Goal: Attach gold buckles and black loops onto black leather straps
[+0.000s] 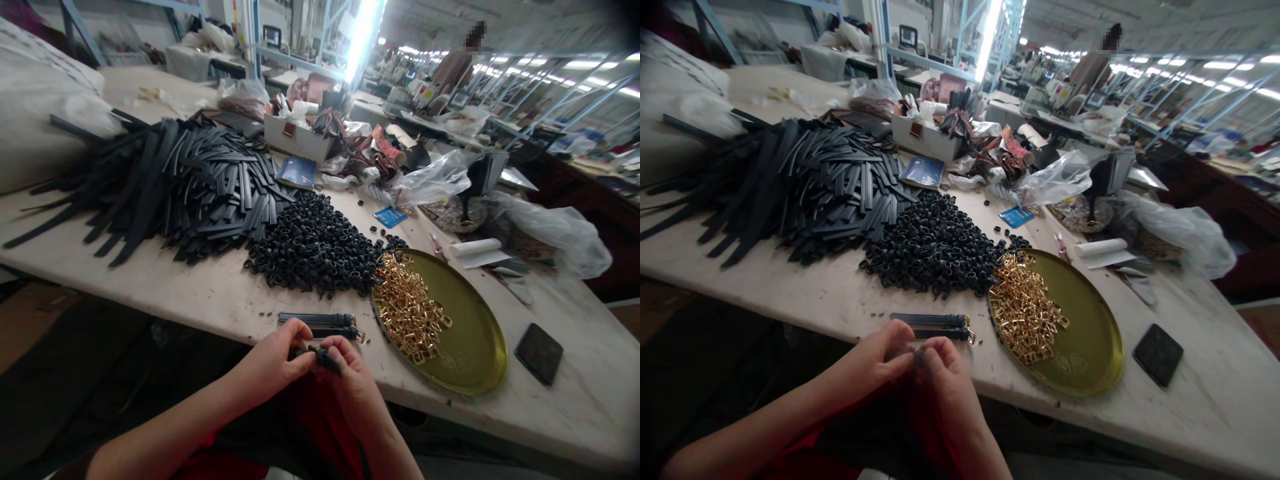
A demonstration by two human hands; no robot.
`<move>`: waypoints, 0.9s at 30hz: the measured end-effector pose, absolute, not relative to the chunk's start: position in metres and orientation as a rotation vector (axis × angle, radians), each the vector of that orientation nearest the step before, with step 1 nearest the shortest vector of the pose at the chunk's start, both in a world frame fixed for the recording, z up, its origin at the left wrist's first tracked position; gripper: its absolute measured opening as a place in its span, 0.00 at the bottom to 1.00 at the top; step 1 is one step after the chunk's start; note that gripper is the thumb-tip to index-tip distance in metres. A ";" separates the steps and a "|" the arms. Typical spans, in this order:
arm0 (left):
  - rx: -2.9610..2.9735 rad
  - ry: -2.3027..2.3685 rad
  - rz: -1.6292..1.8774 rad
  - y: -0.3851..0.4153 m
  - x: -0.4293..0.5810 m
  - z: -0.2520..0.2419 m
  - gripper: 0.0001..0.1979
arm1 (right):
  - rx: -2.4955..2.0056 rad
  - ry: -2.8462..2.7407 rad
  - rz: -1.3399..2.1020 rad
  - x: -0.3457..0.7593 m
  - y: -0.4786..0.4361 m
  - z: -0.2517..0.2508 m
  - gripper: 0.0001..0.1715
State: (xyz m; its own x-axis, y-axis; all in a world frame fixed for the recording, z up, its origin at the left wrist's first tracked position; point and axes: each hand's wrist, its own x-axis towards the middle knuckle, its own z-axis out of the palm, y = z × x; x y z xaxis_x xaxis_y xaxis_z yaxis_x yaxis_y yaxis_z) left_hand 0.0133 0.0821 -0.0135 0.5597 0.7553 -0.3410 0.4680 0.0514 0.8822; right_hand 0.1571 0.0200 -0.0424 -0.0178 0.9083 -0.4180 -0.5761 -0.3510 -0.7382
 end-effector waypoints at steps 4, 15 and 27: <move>1.745 1.167 0.205 0.077 0.010 -0.007 0.11 | -1.012 -0.391 1.818 0.150 0.012 -0.043 0.17; 1.426 0.883 0.344 0.054 -0.001 -0.013 0.11 | -1.208 -0.560 1.417 0.147 -0.006 -0.041 0.16; 1.424 0.884 0.247 0.050 0.010 -0.017 0.13 | -1.585 -1.250 1.035 0.153 -0.019 -0.049 0.13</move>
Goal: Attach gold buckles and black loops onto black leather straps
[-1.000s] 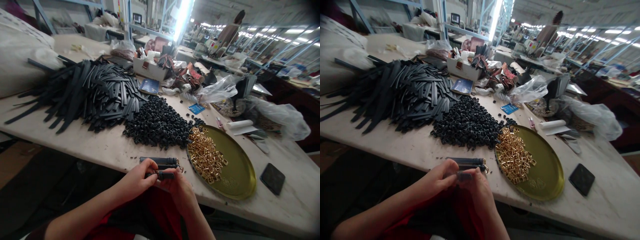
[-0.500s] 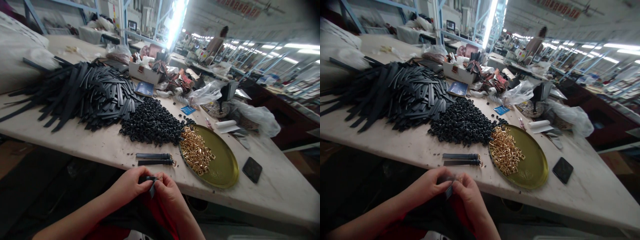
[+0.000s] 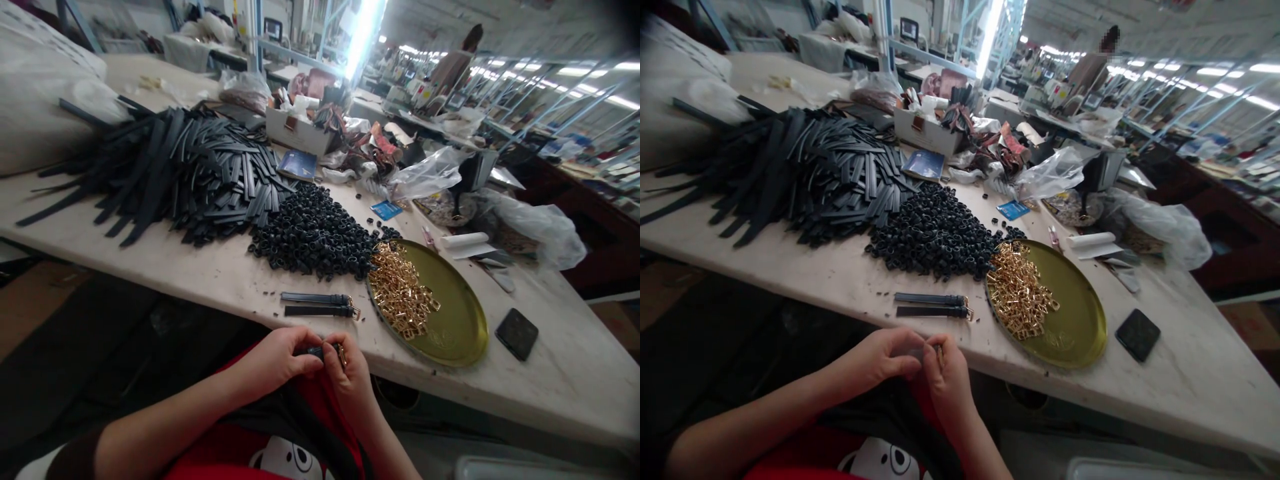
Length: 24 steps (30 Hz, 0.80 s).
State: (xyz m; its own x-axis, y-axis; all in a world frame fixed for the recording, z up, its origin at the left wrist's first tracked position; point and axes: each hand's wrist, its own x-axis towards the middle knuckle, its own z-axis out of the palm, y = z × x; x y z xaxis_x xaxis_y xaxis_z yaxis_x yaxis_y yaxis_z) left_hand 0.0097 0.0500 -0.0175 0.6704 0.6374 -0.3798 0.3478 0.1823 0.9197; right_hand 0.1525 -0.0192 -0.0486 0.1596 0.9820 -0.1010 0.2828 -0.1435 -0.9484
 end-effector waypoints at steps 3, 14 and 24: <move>1.429 0.830 0.240 0.055 0.006 -0.022 0.15 | -1.658 -1.272 0.949 0.151 -0.017 -0.054 0.12; 1.314 0.746 0.144 0.060 0.005 -0.028 0.17 | -1.740 -1.515 1.033 0.156 -0.020 -0.065 0.10; 1.243 0.661 0.098 0.062 0.001 -0.033 0.16 | -1.591 -1.439 1.236 0.162 -0.020 -0.062 0.09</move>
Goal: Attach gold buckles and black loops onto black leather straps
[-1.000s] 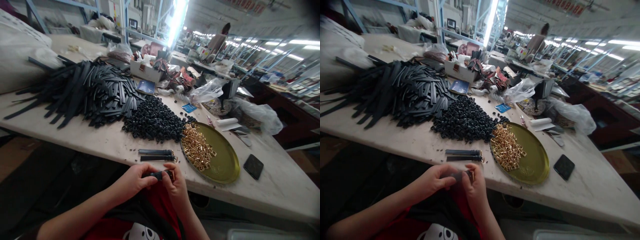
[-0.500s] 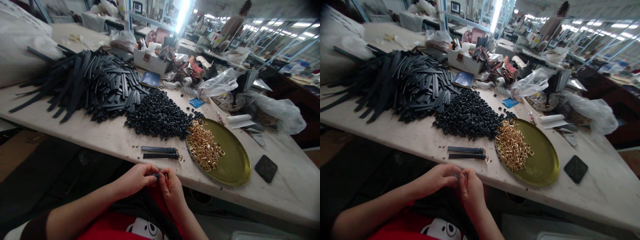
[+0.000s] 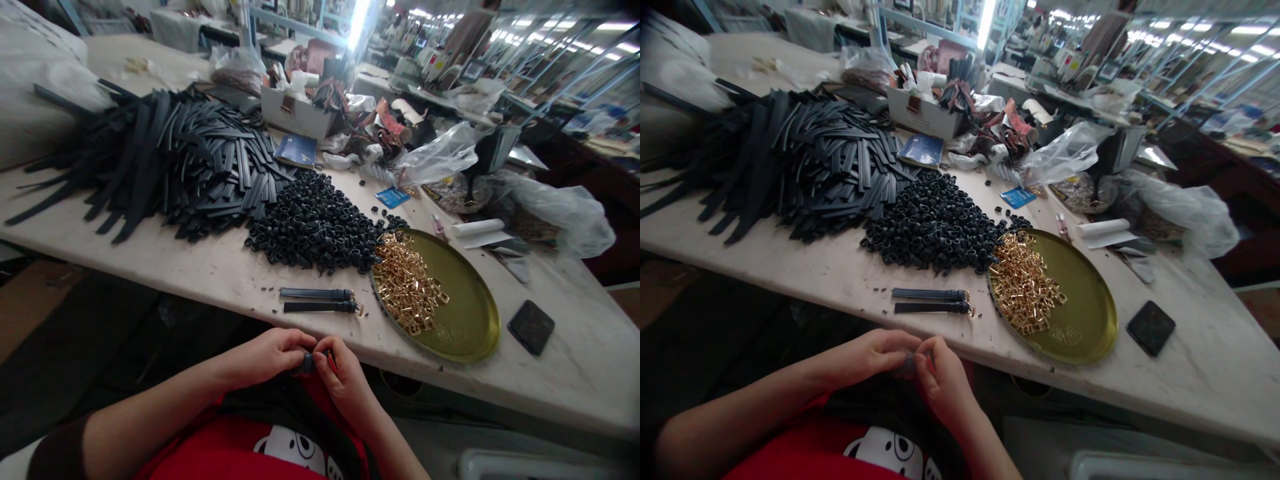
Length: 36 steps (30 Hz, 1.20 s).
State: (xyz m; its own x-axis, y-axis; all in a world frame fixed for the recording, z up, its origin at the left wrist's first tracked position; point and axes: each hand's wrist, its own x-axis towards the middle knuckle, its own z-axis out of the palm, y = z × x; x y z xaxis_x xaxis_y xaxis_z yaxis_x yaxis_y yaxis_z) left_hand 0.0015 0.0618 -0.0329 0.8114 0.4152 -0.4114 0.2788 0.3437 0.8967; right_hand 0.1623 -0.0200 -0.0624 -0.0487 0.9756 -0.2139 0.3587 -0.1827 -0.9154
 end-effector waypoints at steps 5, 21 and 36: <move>1.353 0.768 0.047 0.053 0.003 -0.035 0.13 | -1.595 -1.377 1.105 0.158 -0.026 -0.070 0.08; 1.607 0.857 -0.033 0.044 0.005 -0.046 0.13 | -1.797 -1.207 0.798 0.139 -0.031 -0.079 0.11; 1.514 0.780 -0.065 0.047 0.001 -0.045 0.16 | -1.664 -1.319 0.973 0.150 -0.027 -0.075 0.10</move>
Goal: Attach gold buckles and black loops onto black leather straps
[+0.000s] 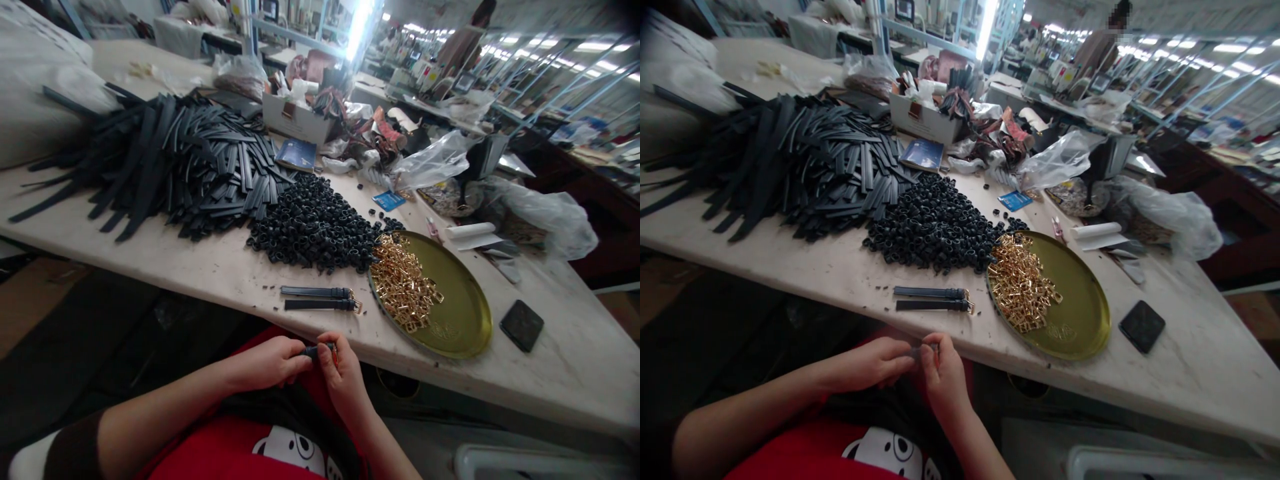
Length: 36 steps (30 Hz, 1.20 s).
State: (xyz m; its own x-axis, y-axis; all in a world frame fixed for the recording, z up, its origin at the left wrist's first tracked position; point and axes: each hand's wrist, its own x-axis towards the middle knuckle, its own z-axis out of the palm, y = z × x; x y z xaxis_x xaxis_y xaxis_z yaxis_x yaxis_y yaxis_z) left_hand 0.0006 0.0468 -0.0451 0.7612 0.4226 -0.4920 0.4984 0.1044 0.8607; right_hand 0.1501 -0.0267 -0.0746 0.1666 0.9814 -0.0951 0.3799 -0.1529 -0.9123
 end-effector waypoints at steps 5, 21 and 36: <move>1.678 0.774 -0.108 0.046 0.003 -0.037 0.19 | -1.762 -1.489 0.902 0.153 -0.032 -0.076 0.10; 1.751 0.735 -0.075 0.047 0.008 -0.026 0.19 | -1.625 -1.493 0.879 0.154 -0.035 -0.071 0.16; 2.465 1.113 0.313 0.133 0.041 -0.048 0.11 | -1.795 -1.836 0.155 0.206 0.071 -0.070 0.13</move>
